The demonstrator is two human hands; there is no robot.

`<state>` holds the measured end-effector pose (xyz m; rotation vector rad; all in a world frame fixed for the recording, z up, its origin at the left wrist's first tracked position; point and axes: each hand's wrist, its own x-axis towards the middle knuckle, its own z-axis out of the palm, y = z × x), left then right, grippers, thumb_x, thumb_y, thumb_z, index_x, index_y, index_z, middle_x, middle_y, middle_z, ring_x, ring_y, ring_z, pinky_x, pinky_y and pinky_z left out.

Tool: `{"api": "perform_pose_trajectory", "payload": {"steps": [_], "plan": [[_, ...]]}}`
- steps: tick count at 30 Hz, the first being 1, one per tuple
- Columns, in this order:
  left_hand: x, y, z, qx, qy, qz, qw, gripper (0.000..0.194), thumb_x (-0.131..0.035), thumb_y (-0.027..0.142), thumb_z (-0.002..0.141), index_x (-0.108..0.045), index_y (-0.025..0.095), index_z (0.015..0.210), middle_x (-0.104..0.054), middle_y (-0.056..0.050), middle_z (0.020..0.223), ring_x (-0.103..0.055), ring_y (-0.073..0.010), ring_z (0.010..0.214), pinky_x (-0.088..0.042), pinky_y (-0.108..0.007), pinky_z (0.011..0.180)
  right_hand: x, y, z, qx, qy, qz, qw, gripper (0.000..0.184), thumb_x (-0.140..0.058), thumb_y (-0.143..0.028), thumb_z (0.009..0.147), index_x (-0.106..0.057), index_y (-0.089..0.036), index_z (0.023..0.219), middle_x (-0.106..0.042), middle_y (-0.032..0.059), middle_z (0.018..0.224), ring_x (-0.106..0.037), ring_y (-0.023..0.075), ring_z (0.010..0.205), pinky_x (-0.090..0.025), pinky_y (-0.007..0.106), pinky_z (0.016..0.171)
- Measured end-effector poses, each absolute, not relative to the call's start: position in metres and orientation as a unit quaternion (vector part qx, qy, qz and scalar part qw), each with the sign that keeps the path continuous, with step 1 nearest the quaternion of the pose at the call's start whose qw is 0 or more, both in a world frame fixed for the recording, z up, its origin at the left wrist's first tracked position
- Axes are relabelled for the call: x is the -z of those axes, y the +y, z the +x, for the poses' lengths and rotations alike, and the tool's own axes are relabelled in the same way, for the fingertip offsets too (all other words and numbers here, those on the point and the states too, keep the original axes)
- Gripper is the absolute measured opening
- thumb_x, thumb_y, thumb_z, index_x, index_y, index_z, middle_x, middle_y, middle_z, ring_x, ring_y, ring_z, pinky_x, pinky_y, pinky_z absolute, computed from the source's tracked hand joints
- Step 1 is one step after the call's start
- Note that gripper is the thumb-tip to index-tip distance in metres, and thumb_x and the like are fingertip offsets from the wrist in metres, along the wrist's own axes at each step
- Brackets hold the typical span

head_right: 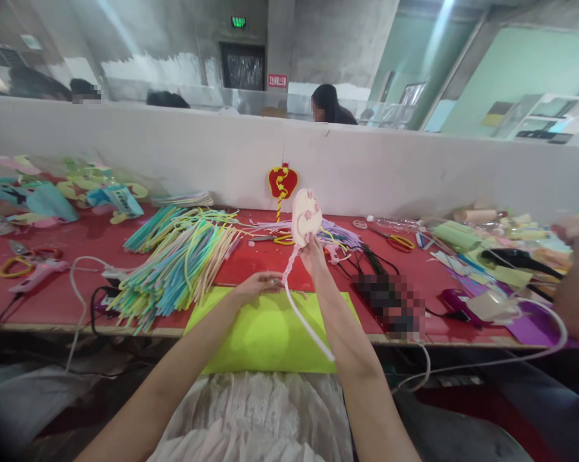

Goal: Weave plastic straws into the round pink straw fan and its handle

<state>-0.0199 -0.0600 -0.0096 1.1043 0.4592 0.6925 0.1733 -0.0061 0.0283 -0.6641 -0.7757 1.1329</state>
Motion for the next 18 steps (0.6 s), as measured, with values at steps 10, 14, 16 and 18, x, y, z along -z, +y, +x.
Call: {"api": "perform_pose_trajectory", "payload": {"steps": [10, 14, 16, 18], "plan": [[-0.003, -0.063, -0.024, -0.327, 0.206, 0.419, 0.822, 0.033, -0.048, 0.033, 0.081, -0.059, 0.009, 0.1, -0.065, -0.011, 0.083, -0.062, -0.0146, 0.074, -0.046, -0.026, 0.072, -0.007, -0.007, 0.133, -0.542, -0.341, -0.31, 0.703, 0.023, -0.061, -0.044, 0.067, -0.052, -0.026, 0.079, -0.063, -0.003, 0.077, -0.058, 0.0106, 0.067, -0.047, 0.024, 0.057], [0.003, -0.058, -0.026, -0.353, 0.235, 0.401, 0.812, 0.018, -0.056, 0.023, 0.076, -0.06, 0.009, 0.087, -0.062, -0.007, 0.071, -0.058, -0.0088, 0.062, -0.045, -0.02, 0.061, -0.002, -0.008, 0.133, -0.555, -0.354, -0.296, 0.692, 0.023, -0.062, -0.045, 0.066, -0.054, -0.028, 0.078, -0.064, -0.0029, 0.078, -0.059, 0.0105, 0.065, -0.048, 0.024, 0.058], [0.005, -0.056, -0.026, -0.359, 0.241, 0.405, 0.806, 0.017, -0.058, 0.022, 0.074, -0.06, 0.009, 0.085, -0.061, -0.005, 0.069, -0.055, -0.0066, 0.058, -0.043, -0.018, 0.057, 0.002, -0.006, 0.135, -0.564, -0.351, -0.312, 0.679, 0.024, -0.06, -0.047, 0.067, -0.054, -0.026, 0.076, -0.064, -0.0024, 0.075, -0.059, 0.011, 0.064, -0.049, 0.024, 0.057], [0.007, -0.055, -0.025, -0.367, 0.243, 0.421, 0.793, 0.018, -0.06, 0.022, 0.073, -0.06, 0.009, 0.085, -0.061, -0.005, 0.068, -0.055, -0.0058, 0.056, -0.043, -0.017, 0.056, 0.005, -0.004, 0.137, -0.58, -0.333, -0.328, 0.667, 0.024, -0.059, -0.047, 0.068, -0.055, -0.025, 0.075, -0.064, -0.0018, 0.074, -0.06, 0.0111, 0.065, -0.05, 0.024, 0.058]]}}
